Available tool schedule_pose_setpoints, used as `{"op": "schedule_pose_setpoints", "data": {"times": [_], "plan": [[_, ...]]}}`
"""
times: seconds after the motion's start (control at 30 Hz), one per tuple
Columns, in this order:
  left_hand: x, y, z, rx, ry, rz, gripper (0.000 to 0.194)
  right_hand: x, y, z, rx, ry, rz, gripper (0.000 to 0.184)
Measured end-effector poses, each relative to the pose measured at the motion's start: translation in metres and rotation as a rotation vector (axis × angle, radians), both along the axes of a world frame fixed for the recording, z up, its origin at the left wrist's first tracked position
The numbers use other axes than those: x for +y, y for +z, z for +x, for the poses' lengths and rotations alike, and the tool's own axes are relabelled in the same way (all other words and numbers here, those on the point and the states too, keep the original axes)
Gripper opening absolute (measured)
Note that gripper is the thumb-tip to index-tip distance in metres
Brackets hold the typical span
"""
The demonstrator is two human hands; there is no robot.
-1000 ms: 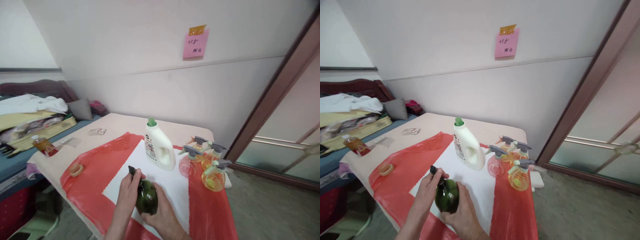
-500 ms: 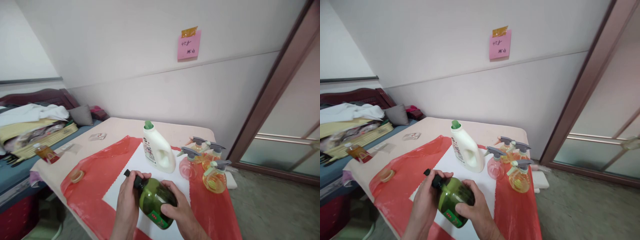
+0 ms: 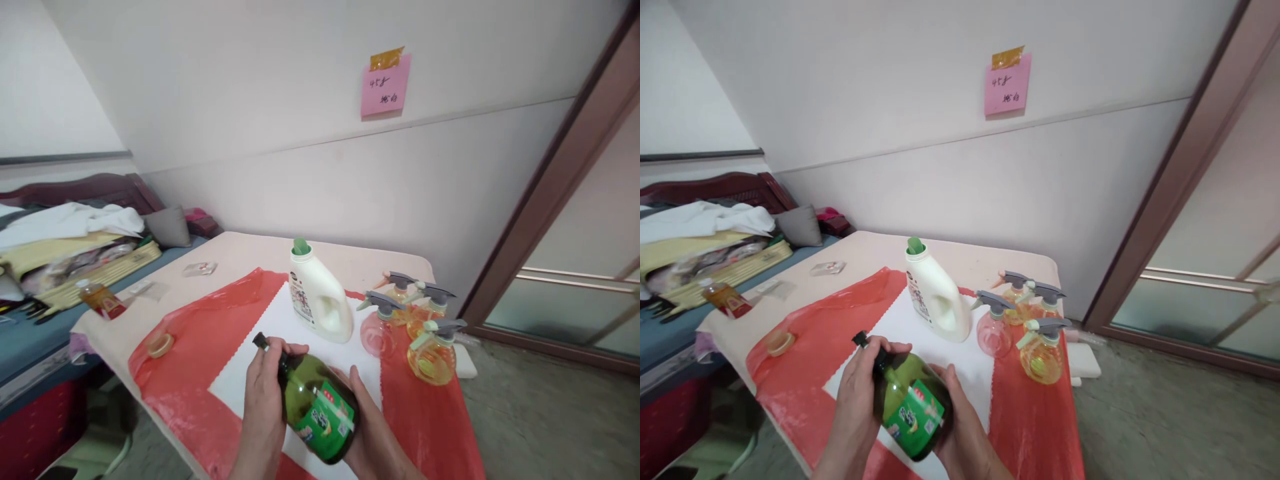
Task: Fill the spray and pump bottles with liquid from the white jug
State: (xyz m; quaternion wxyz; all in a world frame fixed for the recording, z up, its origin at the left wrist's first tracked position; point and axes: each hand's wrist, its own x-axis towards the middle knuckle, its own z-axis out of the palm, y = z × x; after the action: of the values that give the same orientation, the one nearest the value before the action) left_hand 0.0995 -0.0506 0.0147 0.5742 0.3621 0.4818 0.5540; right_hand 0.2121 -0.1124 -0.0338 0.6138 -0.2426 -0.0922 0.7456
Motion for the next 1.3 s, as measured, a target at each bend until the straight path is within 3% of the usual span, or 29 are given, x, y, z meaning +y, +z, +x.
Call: {"op": "schedule_pose_setpoints", "data": {"times": [0.1,0.2,0.3,0.4,0.47,0.53,0.6,0.67,0.8,0.87,0.97,1.07,1.13,1.2,1.3], "plan": [[0.006,-0.004,-0.003,-0.079,0.136,-0.045,0.029,0.0,-0.001,-0.003,-0.112,-0.096,0.072,0.081],[0.01,-0.003,-0.006,-0.135,0.142,-0.049,0.029,-0.003,-0.006,-0.004,-0.322,-0.143,0.184,0.107],[0.009,0.002,-0.006,-0.168,0.077,-0.047,0.031,-0.004,-0.013,-0.001,-0.38,0.032,0.161,0.085],[0.007,0.003,-0.005,-0.187,0.084,-0.053,0.032,-0.004,-0.018,0.001,-0.293,0.219,0.094,0.085],[0.007,0.001,-0.003,-0.171,0.135,-0.058,0.032,-0.003,-0.019,0.0,-0.331,0.141,0.078,0.081],[0.007,-0.002,-0.002,-0.161,0.184,-0.064,0.031,-0.004,-0.018,-0.001,-0.449,-0.037,0.103,0.079],[0.008,-0.002,-0.001,-0.17,0.194,-0.07,0.03,-0.006,-0.016,-0.002,-0.598,-0.151,0.145,0.099],[0.007,0.001,-0.001,-0.178,0.162,-0.071,0.031,-0.008,-0.014,-0.002,-0.7,-0.153,0.168,0.114],[0.005,0.009,-0.001,-0.152,0.07,-0.038,0.032,-0.01,-0.012,0.001,-0.498,0.072,0.099,0.084],[0.004,0.009,-0.001,-0.142,0.071,-0.026,0.031,-0.009,-0.011,0.002,-0.399,0.142,0.066,0.081],[0.005,0.004,-0.002,-0.146,0.134,-0.046,0.031,-0.01,-0.012,0.0,-0.474,0.051,0.105,0.08],[0.006,0.0,-0.004,-0.158,0.142,-0.049,0.031,-0.01,-0.015,-0.001,-0.763,-0.14,0.194,0.103],[0.006,0.0,-0.005,-0.156,0.105,-0.034,0.031,-0.009,-0.016,0.0,-0.863,-0.184,0.235,0.103],[0.005,0.004,-0.006,-0.146,0.058,-0.025,0.031,-0.009,-0.017,0.002,-0.759,-0.104,0.231,0.092],[0.003,0.009,-0.006,-0.135,0.009,-0.025,0.031,-0.008,-0.018,0.005,-0.399,0.145,0.128,0.083]]}}
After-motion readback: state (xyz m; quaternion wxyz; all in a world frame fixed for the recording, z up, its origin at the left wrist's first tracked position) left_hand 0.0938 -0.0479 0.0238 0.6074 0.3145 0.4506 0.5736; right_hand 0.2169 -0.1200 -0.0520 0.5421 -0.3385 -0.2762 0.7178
